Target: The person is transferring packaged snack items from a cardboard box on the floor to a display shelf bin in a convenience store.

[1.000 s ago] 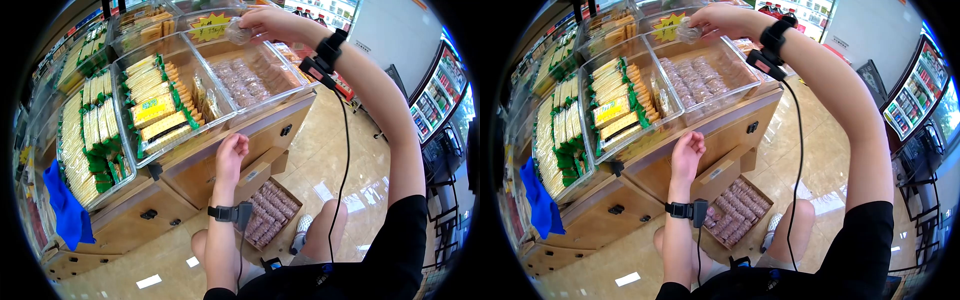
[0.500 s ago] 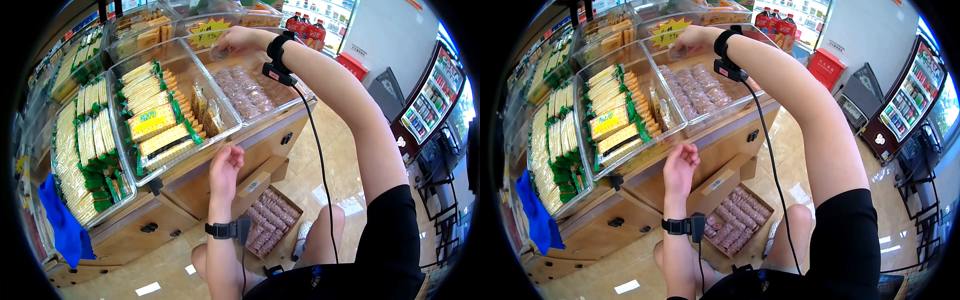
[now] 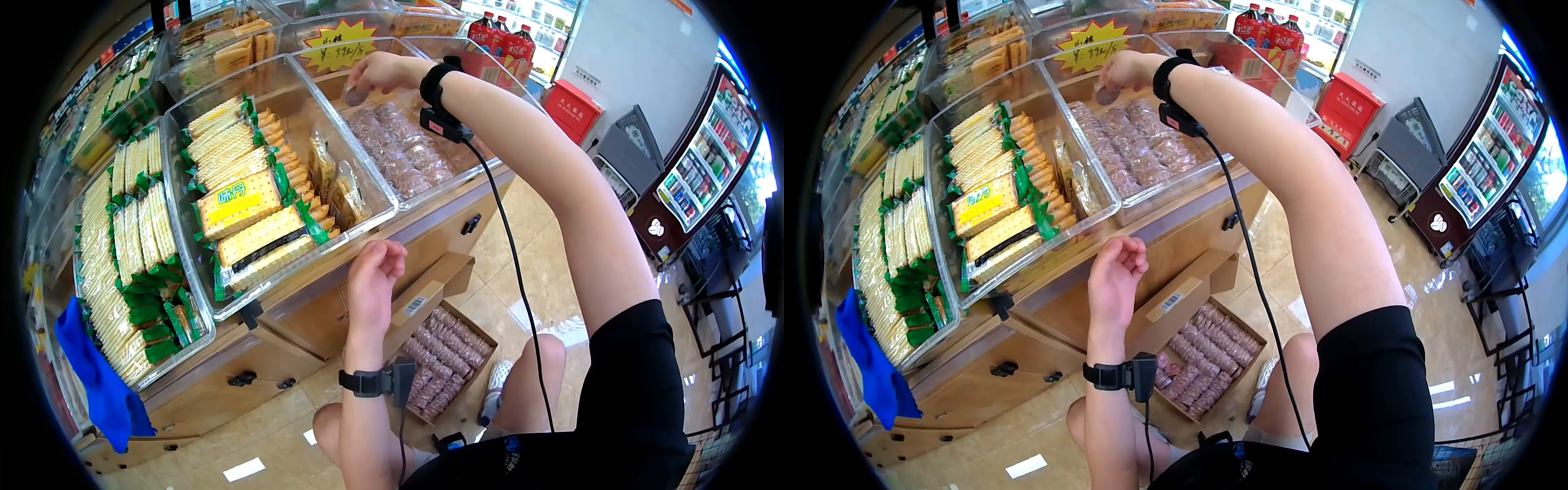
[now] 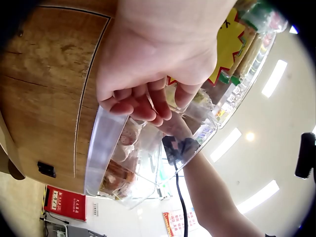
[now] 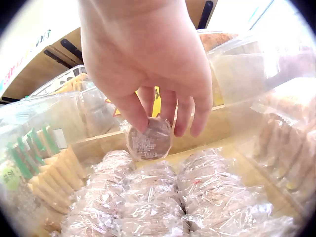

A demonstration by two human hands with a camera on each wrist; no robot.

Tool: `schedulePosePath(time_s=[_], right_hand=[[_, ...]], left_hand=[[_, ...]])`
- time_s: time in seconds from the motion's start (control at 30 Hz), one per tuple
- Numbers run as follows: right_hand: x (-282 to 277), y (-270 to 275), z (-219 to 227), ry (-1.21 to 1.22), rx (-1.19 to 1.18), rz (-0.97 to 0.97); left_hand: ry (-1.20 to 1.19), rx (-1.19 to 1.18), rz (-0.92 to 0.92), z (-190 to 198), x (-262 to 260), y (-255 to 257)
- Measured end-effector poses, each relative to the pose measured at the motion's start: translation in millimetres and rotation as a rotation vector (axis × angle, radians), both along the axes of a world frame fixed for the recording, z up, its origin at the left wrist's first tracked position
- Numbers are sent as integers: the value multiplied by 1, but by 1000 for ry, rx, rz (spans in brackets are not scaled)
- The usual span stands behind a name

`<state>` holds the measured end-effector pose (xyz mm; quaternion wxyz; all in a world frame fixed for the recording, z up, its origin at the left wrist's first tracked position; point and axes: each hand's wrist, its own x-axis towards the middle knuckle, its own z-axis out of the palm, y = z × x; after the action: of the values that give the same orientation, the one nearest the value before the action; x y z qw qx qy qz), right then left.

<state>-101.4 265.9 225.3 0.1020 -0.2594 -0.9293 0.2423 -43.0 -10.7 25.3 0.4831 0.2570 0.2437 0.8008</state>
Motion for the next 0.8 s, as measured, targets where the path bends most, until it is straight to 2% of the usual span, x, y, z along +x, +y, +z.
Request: schedulePosePath(time_s=[0.33,0.63,0.73,0.8], right_hand=[[-14,9,-16,-226,145,109],[-21,7,-26,-233,152,164],[-22,6,-26,-275,200,157],[-24,6,-28,-289,293,218]], left_hand=[[46,-34,21,2,6,6],[80,-55,23,-1,6,7],[97,-50,20,-3,6,8],[107,-53,14,-4,7,9]])
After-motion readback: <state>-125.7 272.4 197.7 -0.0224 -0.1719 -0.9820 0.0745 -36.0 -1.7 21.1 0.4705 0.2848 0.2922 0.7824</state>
